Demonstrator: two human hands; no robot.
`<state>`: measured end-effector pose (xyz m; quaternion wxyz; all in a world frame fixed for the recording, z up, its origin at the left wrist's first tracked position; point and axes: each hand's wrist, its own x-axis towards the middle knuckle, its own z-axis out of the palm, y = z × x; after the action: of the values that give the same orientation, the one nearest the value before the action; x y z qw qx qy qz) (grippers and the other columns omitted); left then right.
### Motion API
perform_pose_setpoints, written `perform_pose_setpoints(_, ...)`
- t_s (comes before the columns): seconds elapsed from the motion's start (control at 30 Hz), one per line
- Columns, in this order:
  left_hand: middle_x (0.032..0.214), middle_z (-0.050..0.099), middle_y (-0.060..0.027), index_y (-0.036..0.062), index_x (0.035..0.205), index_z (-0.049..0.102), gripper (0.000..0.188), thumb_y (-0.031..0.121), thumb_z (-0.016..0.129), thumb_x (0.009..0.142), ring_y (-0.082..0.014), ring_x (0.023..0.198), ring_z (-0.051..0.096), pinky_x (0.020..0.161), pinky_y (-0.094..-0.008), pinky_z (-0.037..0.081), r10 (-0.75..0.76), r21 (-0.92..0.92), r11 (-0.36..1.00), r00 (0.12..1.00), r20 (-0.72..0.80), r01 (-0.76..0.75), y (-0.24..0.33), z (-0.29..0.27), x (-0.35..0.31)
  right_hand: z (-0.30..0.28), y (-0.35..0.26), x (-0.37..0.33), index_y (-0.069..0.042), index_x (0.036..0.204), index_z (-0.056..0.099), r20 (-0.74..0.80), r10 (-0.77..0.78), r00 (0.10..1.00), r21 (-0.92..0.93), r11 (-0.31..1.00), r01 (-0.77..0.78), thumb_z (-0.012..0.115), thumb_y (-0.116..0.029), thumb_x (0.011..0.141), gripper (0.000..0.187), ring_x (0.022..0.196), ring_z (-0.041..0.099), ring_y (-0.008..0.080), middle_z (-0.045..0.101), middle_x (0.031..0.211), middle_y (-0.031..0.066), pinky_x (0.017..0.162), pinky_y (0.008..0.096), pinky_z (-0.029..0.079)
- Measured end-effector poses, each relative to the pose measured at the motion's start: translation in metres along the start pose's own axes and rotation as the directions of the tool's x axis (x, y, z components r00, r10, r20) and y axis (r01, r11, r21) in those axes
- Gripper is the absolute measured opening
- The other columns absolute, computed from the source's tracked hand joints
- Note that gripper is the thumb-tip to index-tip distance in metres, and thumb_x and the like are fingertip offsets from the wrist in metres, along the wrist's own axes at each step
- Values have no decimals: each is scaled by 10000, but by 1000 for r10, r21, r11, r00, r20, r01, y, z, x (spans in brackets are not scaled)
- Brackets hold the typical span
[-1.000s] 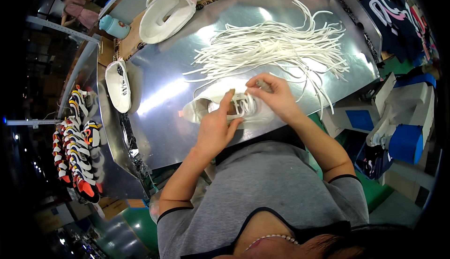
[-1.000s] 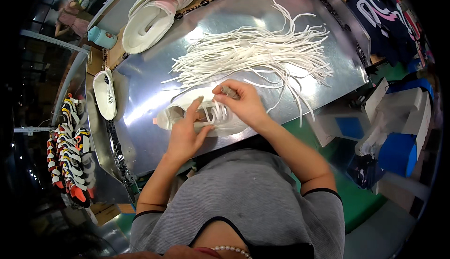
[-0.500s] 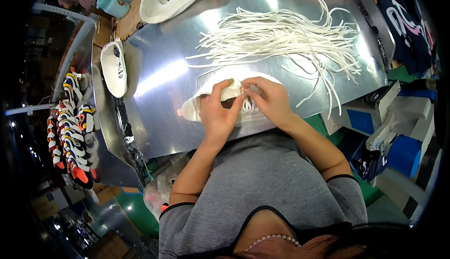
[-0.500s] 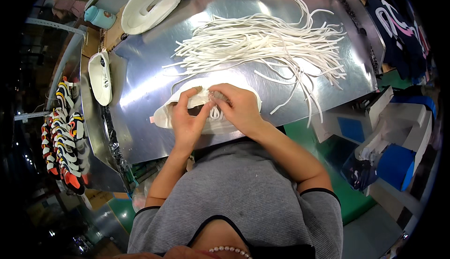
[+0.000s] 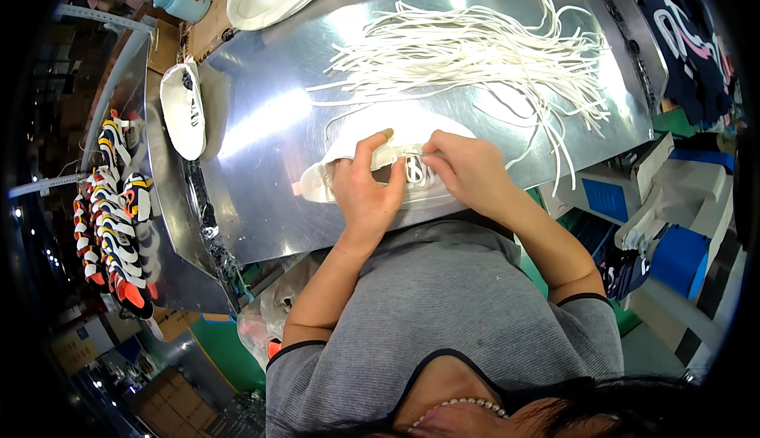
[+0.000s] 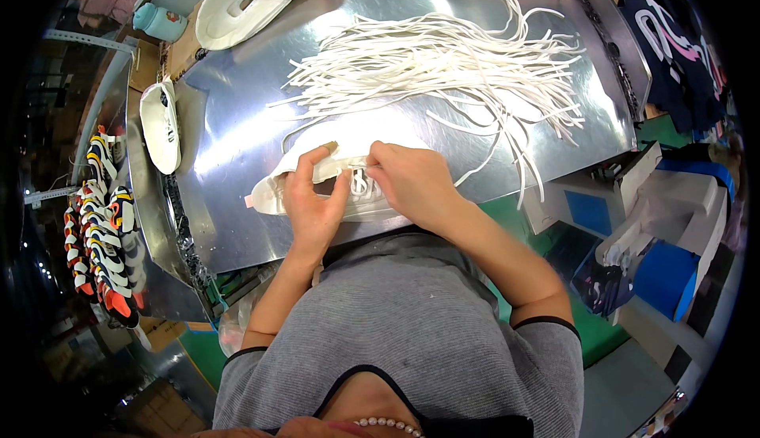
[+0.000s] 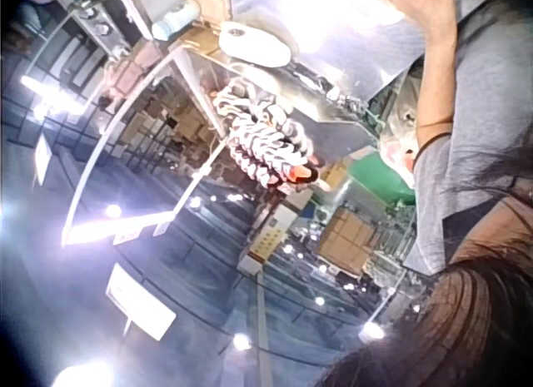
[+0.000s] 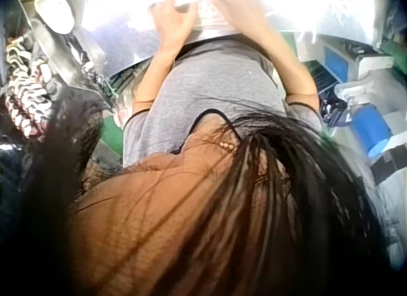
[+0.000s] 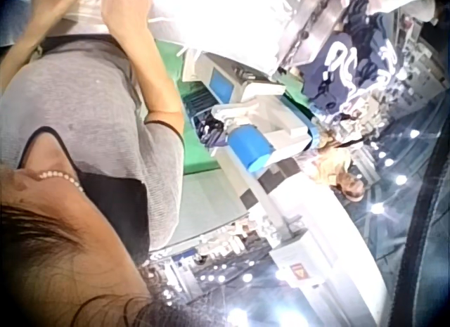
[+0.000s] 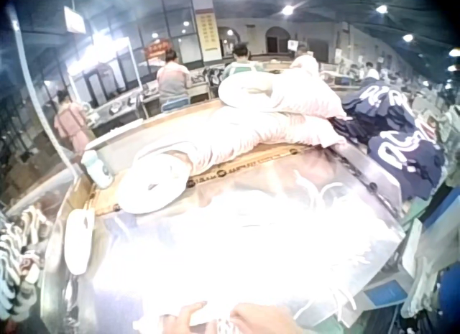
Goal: The person threads white elastic laces through the eyelets of shoe tongues using a small metal hook tool, performing this for several shoe components.
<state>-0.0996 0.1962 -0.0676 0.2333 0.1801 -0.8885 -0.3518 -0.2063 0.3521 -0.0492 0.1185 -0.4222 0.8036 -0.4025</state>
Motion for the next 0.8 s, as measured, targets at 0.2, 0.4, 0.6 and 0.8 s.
perform_pose_setpoints(0.2, 769, 699, -137, 23, 1201, 624, 371, 35, 681, 834, -259, 494, 580, 616, -360, 501, 39, -150, 988, 996, 79, -27, 3, -5, -1, 36, -1, 16, -46, 953, 557, 16, -94, 995, -219, 971, 96, 640, -128, 860, 149, 719, 674, 318, 636, 754, 123, 614, 416, 528)
perform_pose_setpoints(0.4, 1151, 680, -175, 20, 1257, 596, 454, 51, 725, 823, -282, 1048, 624, 937, -386, 477, -91, -299, 943, 977, 194, 147, -2, -16, -5, -29, -4, 7, -38, 1011, 624, 196, 67, 978, -16, 998, -65, 659, -207, 921, 194, 712, 678, 286, 687, 812, 133, 613, 356, 504)
perform_pose_setpoints(0.6, 1220, 652, -165, 11, 1296, 550, 529, 49, 750, 808, -290, 1113, 617, 960, -377, 480, -104, -241, 961, 986, 131, 133, 4, -3, 6, 14, 8, -8, -78, 1056, 663, -182, 244, 953, 260, 946, -192, 705, -127, 883, 185, 611, 626, 208, 662, 733, 104, 560, 315, 473)
perform_pose_setpoints(0.8, 1216, 614, -120, 10, 1336, 479, 537, -15, 715, 854, -191, 1069, 638, 921, -310, 529, -250, -514, 515, 694, 675, 686, 12, -38, 31, 25, 19, -10, -65, 1066, 680, -374, 364, 853, 605, 793, -73, 708, -86, 892, 177, 578, 469, 39, 577, 704, -8, 535, 202, 393)
